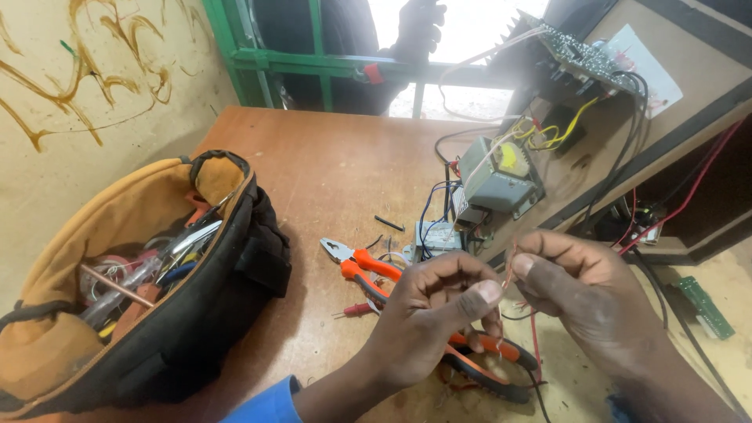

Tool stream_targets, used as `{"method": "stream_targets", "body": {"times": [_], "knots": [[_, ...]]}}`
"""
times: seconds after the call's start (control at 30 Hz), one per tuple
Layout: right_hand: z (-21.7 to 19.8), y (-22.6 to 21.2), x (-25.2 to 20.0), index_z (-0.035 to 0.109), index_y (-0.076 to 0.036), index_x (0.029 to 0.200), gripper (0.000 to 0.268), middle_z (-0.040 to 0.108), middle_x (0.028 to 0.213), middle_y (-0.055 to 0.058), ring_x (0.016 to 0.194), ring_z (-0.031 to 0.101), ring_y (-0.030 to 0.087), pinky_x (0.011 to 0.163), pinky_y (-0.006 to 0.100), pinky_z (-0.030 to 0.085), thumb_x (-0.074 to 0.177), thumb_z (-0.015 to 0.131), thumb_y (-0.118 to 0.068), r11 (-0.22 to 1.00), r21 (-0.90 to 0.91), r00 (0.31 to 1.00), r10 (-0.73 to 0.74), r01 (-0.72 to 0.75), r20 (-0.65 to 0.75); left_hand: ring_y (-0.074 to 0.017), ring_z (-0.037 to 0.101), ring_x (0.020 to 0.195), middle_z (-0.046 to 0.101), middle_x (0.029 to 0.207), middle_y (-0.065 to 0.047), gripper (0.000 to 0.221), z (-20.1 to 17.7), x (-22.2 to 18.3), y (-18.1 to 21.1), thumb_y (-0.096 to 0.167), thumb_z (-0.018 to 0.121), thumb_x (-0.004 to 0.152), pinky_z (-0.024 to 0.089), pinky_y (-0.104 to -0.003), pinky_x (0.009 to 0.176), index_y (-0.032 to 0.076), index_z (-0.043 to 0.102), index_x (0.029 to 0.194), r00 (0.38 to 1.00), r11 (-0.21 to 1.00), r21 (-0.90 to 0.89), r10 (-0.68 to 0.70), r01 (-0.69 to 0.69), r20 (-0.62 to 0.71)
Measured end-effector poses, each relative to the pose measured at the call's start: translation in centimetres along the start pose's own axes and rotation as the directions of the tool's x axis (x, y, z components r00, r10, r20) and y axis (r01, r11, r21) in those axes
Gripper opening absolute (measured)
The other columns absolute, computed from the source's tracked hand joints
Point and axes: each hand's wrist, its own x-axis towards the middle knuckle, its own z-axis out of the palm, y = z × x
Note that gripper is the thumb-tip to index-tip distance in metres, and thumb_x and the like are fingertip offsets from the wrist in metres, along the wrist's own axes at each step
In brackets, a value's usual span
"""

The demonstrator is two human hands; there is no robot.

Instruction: Stripping insulation from electrical wires and twisting the copper strands together.

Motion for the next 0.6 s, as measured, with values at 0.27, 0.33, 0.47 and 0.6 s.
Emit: {"method": "stream_targets", "body": {"times": [0.27, 0.33, 0.47, 0.6], "knots": [[0.8, -1.2, -0.6, 0.073, 0.002, 0.079, 0.021, 0.053, 0.059, 0.005, 0.051, 0.04, 0.014, 0.047, 0.029, 0.03, 0.095, 0.071, -0.012, 0.987, -0.153, 0.995, -0.036, 0.049, 0.089, -0.0117, 0.057, 0.055, 0.064, 0.067, -0.01, 0.02, 0.1, 0.1, -0.2, 0.02, 0.073, 0.092, 0.051, -0.024, 0.051, 0.001, 0.067, 0.094, 0.995, 0.995, 0.053, 0.087, -0.084, -0.042], [0.8, -1.1, -0.5, 0.072, 0.001, 0.077, 0.023, 0.046, 0.058, 0.004, 0.05, 0.035, 0.014, 0.047, 0.03, 0.026, 0.095, 0.071, -0.013, 0.985, -0.17, 0.997, -0.025, 0.037, 0.073, -0.0109, 0.055, 0.054, 0.063, 0.066, -0.008, 0.019, -0.1, 0.1, -0.4, 0.021, 0.072, 0.093, 0.05, -0.024, 0.052, 0.003, 0.066, 0.093, 0.994, 0.995, 0.037, 0.099, -0.098, -0.041], [0.5, -1.0, -0.4, 0.075, 0.003, 0.082, 0.019, 0.049, 0.062, 0.005, 0.054, 0.036, 0.015, 0.05, 0.03, 0.025, 0.096, 0.072, -0.011, 0.983, -0.186, 0.999, 0.021, -0.012, 0.05, -0.0136, 0.056, 0.055, 0.061, 0.062, -0.009, 0.015, 0.0, 0.4, 0.1, 0.013, 0.068, 0.092, 0.047, -0.026, 0.056, 0.001, 0.064, 0.085, 0.98, 0.991, 0.039, 0.135, -0.13, -0.145], [0.3, -0.2, 0.0, 0.074, 0.003, 0.083, 0.019, 0.049, 0.064, 0.004, 0.057, 0.036, 0.013, 0.053, 0.028, 0.025, 0.095, 0.073, -0.012, 0.99, -0.14, 0.997, 0.006, 0.004, 0.077, -0.0161, 0.057, 0.052, 0.06, 0.059, -0.011, 0.015, 0.1, 0.8, 0.2, 0.013, 0.068, 0.089, 0.049, -0.028, 0.055, 0.0, 0.063, 0.083, 0.956, 0.998, 0.002, 0.06, -0.062, -0.287]]}}
